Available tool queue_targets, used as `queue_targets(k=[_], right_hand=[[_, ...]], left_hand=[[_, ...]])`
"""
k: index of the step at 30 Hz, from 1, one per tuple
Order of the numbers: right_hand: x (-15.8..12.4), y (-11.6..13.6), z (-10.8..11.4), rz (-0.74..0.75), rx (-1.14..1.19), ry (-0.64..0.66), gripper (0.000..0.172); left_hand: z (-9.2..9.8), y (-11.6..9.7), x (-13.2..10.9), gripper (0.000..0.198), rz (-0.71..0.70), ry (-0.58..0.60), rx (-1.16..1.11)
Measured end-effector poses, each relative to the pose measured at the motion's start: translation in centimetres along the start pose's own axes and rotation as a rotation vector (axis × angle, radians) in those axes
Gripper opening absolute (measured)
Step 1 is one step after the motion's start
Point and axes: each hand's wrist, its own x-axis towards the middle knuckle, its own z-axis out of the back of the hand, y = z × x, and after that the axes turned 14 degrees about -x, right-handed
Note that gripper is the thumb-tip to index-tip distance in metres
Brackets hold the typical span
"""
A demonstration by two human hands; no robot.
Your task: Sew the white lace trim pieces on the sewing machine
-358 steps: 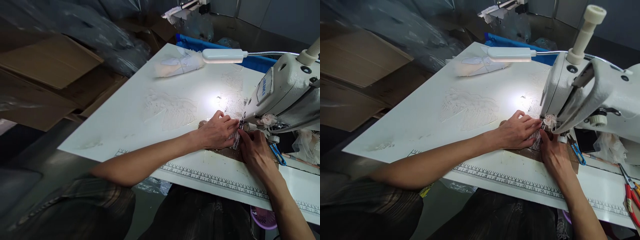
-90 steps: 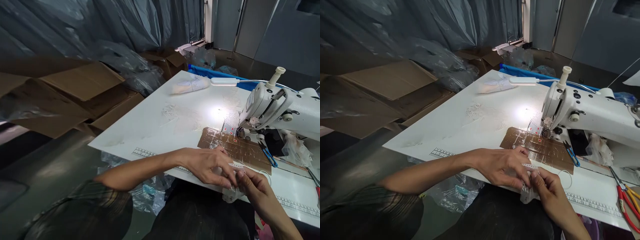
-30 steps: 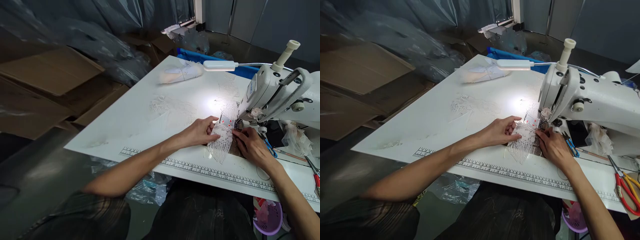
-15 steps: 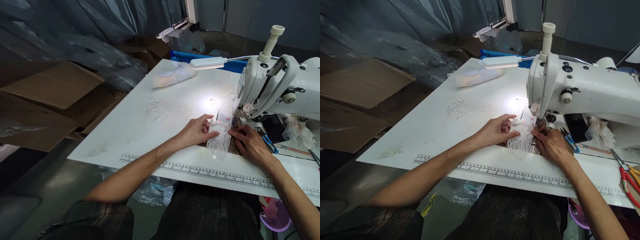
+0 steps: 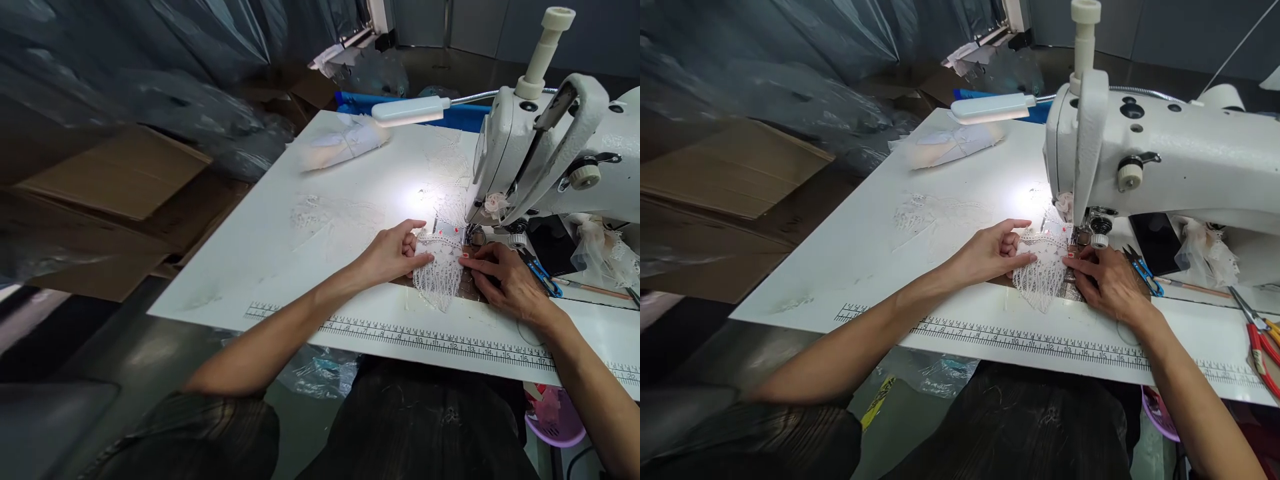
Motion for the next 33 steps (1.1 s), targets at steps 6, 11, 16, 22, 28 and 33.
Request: queue_targets(k=[6, 11, 16, 22, 28, 33], right_hand=[[0.0, 0.1, 0.6, -0.109, 0.097, -0.001, 0.037], [0.0, 0.3, 0.9, -0.146, 0.075, -0.014, 0.036], [-0.3, 0.8, 1.1, -0.096, 0.019, -0.014, 0.037], [-0.5, 1.5, 1.5, 0.098, -0.109, 0.035, 0.032], [-0.6, 1.5, 1.3, 0.097, -0.166, 0.047, 0.033], [-0.6, 1.6, 1.2, 0.097, -0.167, 0.032, 0.034]], left_hand=[[-0.1, 0.1, -0.1, 0.069, -0.071, 0.009, 0.083], [-0.1, 0.1, -0.2, 0.067, -0.086, 0.012, 0.126], [-0.1, 0.0, -0.2, 0.067, -0.076, 0.020, 0.125], [-0.2, 0.0, -0.2, 0.065, -0.099, 0.034, 0.140], [-0.2, 0.0, -0.1, 0.065, -0.107, 0.027, 0.151], [0.0, 0.4, 0.0, 0.064, -0.132, 0.032, 0.132]])
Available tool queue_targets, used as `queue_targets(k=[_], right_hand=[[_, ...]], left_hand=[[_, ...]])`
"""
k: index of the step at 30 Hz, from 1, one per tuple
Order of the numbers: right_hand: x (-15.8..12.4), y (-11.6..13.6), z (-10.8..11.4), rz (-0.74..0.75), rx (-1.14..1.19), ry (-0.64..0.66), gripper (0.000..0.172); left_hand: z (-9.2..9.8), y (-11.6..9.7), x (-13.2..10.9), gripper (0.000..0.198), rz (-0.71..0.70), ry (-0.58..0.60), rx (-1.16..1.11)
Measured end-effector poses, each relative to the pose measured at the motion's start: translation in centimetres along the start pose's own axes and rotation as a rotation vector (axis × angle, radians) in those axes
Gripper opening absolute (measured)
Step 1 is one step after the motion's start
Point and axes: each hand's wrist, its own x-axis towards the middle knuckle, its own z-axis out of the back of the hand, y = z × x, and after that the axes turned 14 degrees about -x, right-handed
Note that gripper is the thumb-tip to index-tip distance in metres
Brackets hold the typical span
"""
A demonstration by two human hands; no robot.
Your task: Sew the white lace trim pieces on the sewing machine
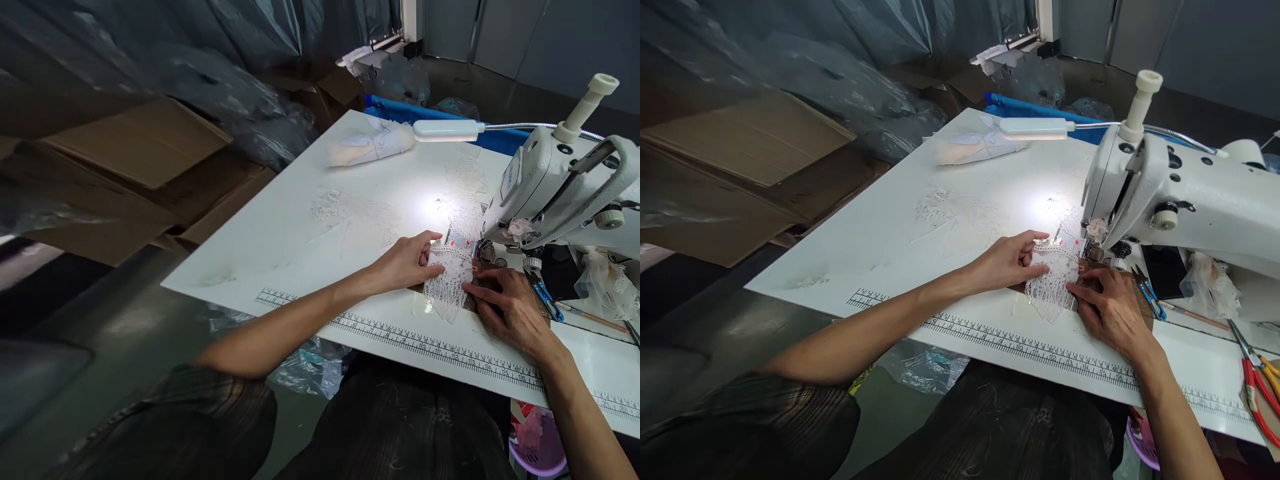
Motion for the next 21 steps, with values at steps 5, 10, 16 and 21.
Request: queue_targets(k=[5, 10, 16, 21], right_hand=[[0.09, 0.03, -0.01, -0.009, 0.006, 0.020, 0.035], [0.11, 0.03, 0.02, -0.021, 0.005, 0.028, 0.034], [0.11, 0.03, 0.15, -0.019, 0.033, 0.028, 0.031], [0.07, 0.10, 0.06, -0.025, 0.034, 0.025, 0.033]], left_hand=[[0.12, 0.14, 0.01, 0.067, -0.019, 0.012, -0.023], [0.06, -0.07, -0.04, 0.066, -0.027, -0.006, -0.022], [-0.10, 0.20, -0.07, 0.062, -0.059, -0.016, 0.033], [-0.15, 0.40, 0.11, 0.064, -0.054, -0.031, 0.010]])
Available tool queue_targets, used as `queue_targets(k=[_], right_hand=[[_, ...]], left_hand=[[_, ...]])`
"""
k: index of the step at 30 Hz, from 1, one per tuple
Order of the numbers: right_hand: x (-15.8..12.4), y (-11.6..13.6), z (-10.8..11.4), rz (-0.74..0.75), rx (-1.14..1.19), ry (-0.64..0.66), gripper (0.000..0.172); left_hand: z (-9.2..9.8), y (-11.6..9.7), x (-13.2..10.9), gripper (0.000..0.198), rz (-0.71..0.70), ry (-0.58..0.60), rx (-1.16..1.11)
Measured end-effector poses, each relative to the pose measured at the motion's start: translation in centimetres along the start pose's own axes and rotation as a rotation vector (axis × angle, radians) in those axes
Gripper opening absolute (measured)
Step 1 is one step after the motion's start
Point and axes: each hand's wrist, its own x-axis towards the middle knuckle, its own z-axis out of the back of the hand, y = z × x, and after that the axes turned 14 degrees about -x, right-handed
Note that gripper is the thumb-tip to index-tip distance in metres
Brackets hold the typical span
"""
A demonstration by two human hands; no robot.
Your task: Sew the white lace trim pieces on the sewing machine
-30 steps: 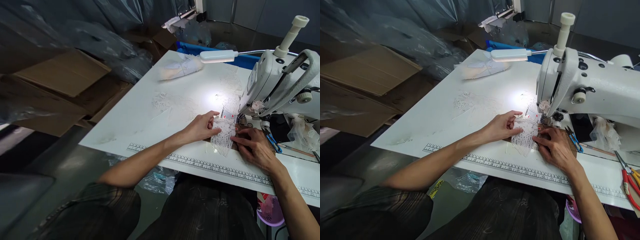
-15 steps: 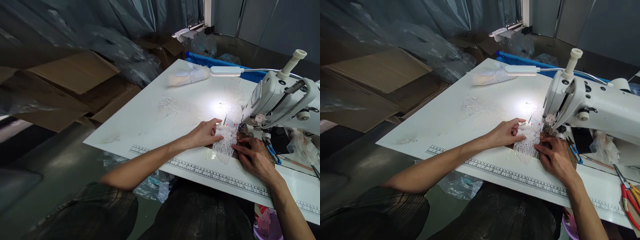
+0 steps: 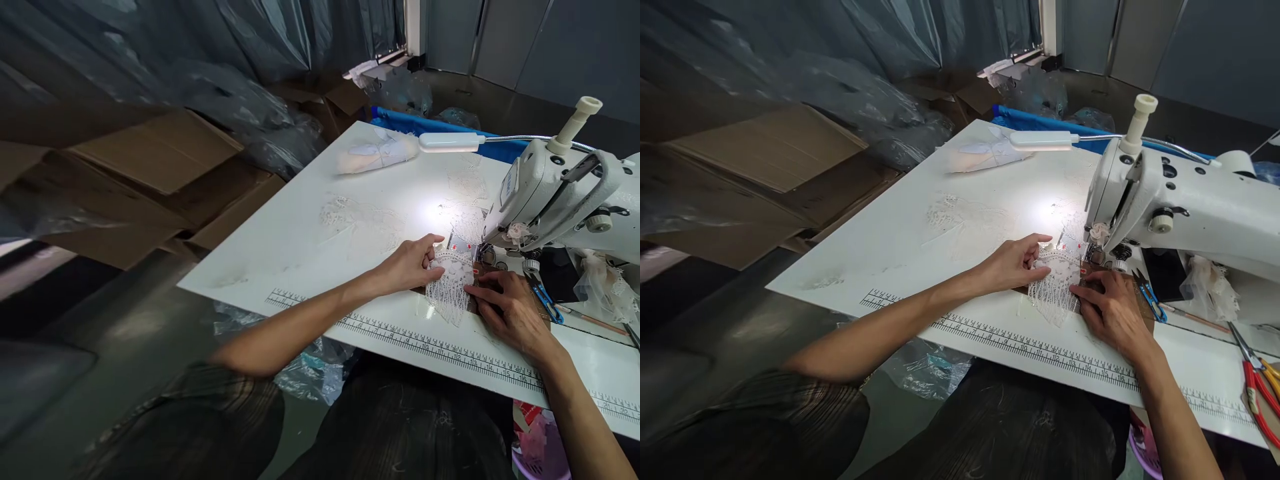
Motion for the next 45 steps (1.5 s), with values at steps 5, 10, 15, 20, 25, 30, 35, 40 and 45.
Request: queue_targets(k=[5, 10, 15, 20, 25, 30, 35, 40, 45], right_hand=[[-0.1, 0.1, -0.1, -0.002, -0.014, -0.010, 0.033], [-0.1, 0.0, -0.2, -0.010, -0.025, -0.014, 0.033], [-0.1, 0.0, -0.3, -0.015, -0.035, -0.014, 0.034], [-0.1, 0.1, -0.3, -0.008, -0.040, -0.027, 0.034], [-0.2, 0.1, -0.3, -0.014, -0.033, -0.023, 0.032], [-0.2, 0.0, -0.3, -0.013, -0.036, -0.015, 0.031], [-0.3, 0.0, -0.5, -0.006, -0.046, -0.031, 0.030], [-0.2, 0.0, -0.5, -0.011, -0.041, -0.023, 0.033], [-0.1, 0.0, -0.4, -0.002, -0.035, -0.032, 0.034]], left_hand=[[0.3, -0.1, -0.2, 0.063, -0.010, 0.000, 0.057], [0.5, -0.3, 0.1, 0.032, -0.282, -0.125, 0.418], [-0.7, -0.8, 2.4, 0.026, -0.751, 0.218, 0.680], [-1.5, -0.9, 3.1, 0.024, -0.786, 0.342, 0.758], [-1.0, -0.5, 0.9, 0.023, -0.626, 0.274, 0.717], [0.4, 0.1, -1.3, 0.023, -0.614, 0.298, 0.668], [0.6, 0.3, -1.3, 0.029, -0.685, 0.287, 0.691], [-1.2, -0.6, 0.9, 0.029, -0.645, 0.259, 0.739], [-2.2, -0.7, 2.0, 0.033, -0.622, 0.276, 0.856]])
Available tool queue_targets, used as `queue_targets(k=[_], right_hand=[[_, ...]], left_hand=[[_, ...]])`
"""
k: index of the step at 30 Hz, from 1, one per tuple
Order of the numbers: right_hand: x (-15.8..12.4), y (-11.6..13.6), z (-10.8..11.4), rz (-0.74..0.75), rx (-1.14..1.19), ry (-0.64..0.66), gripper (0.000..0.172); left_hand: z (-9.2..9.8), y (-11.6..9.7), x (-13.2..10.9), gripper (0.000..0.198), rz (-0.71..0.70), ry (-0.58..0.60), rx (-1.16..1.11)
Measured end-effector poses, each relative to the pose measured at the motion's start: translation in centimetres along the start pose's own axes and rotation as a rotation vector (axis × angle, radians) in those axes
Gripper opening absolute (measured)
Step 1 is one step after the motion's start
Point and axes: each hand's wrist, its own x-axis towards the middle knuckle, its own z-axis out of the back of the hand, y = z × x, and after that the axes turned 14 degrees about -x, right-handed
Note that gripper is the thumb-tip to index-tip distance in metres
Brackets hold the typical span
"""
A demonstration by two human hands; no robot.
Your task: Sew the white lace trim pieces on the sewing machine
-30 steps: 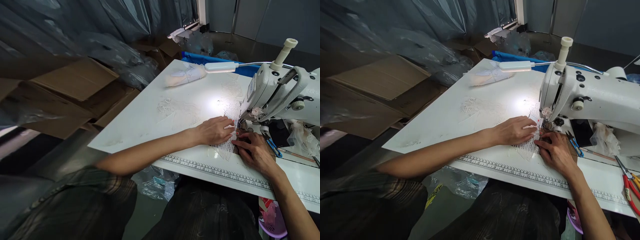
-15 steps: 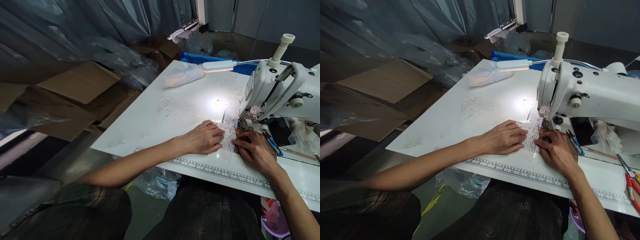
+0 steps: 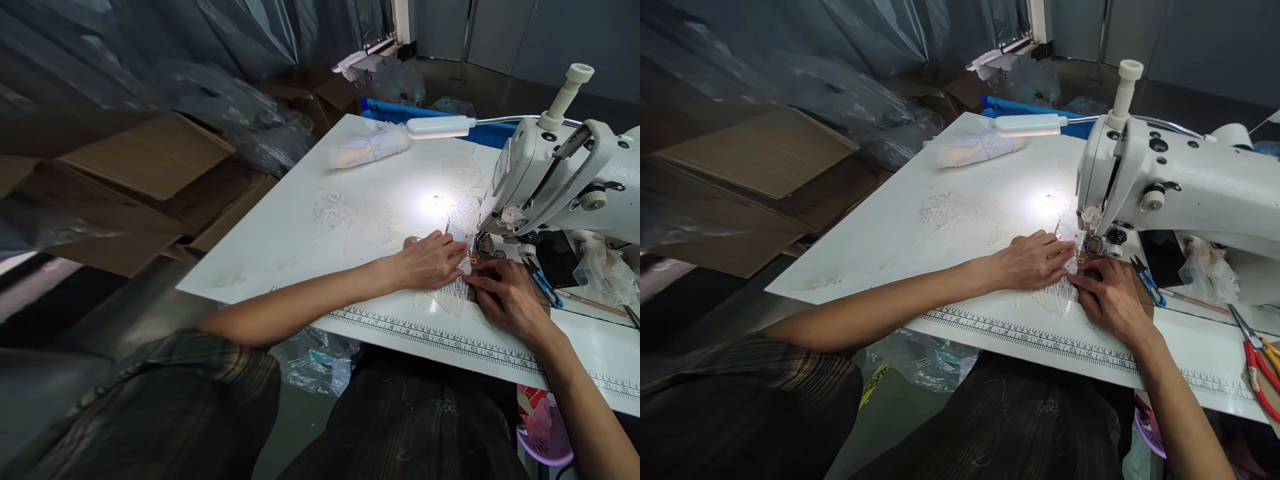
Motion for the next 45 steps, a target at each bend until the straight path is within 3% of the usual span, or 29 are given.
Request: queue_targets(k=[6, 10, 18, 45], right_hand=[[0.0, 0.1, 0.1, -0.002, -0.019, -0.008, 0.032], [0.2, 0.1, -0.1, -0.010, -0.062, -0.045, 0.031], [0.4, 0.2, -0.2, -0.054, -0.070, -0.033, 0.033], [0.5, 0.1, -0.6, -0.086, -0.031, -0.085, 0.031]], left_hand=[[-0.5, 0.1, -0.4, 0.036, -0.027, -0.012, 0.098], [-0.2, 0.6, 0.6, 0.039, -0.062, 0.014, 0.173], [0.0, 2.1, 1.1, 0.042, -0.081, -0.022, 0.049], [-1.4, 2.0, 0.9, 0.041, -0.070, -0.136, 0.033]])
